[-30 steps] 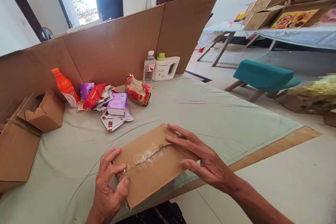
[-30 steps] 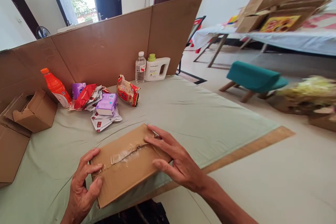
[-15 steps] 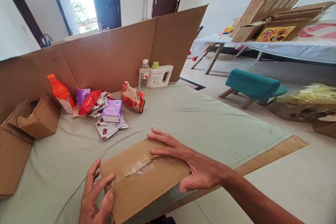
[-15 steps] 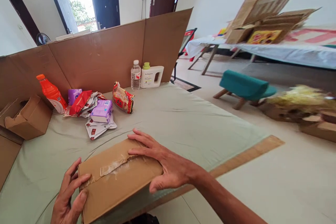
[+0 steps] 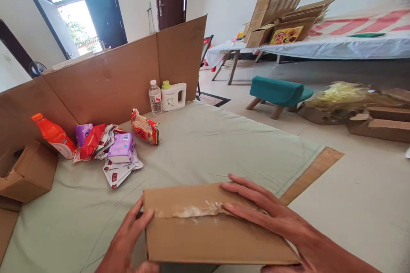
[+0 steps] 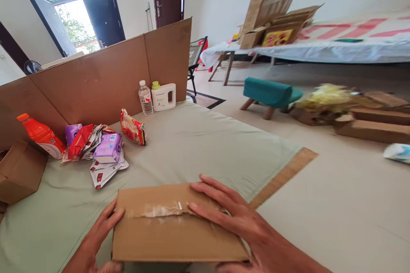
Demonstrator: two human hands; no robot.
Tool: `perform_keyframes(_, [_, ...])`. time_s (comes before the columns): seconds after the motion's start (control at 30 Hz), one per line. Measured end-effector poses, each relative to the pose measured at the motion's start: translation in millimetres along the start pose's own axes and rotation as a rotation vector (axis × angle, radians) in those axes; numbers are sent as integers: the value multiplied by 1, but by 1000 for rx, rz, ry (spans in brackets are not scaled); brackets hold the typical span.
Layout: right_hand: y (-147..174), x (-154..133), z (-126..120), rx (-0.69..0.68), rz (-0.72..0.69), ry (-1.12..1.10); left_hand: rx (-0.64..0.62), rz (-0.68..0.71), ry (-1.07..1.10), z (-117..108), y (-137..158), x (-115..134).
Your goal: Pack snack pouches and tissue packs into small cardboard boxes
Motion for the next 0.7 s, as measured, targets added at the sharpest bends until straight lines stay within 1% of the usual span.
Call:
perform_keyframes(0.1, [16, 15, -18, 83, 29, 217, -188, 98, -15, 5, -67, 19])
perform_keyframes(0.2, [22, 42, -33, 211, 85, 358, -288, 199, -96, 11, -141, 46])
perform_keyframes(0.27, [21, 65, -41, 305, 114, 410, -293, 227, -122, 16, -191, 62])
perform_keyframes(0.33, [17, 91, -48, 385, 133, 434, -261, 221, -138, 22, -237, 73])
perform_keyframes(0.4, [8, 121, -55, 436, 178, 443, -178, 183, -152, 27, -275, 76])
perform_keyframes(0.43, [2, 139, -58, 455, 219, 446, -122, 152, -158, 30, -289, 75])
perform_keyframes(0.5, [-11, 179, -63, 474, 340, 452, -16, 87, -170, 38, -302, 68])
perform_keyframes(0.57, [-24, 218, -67, 478, 461, 464, 26, 39, -186, 55, -296, 56])
perform_keyframes(0.63, [-38, 251, -69, 478, 544, 484, -1, 15, -210, 77, -274, 39])
perform_keyframes(0.7, [-52, 278, -69, 486, 599, 502, -43, -3, -238, 95, -244, 19])
Point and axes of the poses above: each hand's wrist, its own y-axis away from the middle knuckle, its own z-axis out of the palm, x = y × z, the point moved 9 cm from there along -y, towards the middle knuckle, and after that the axes turned 5 degrees about -z, right-handed, at the moved point
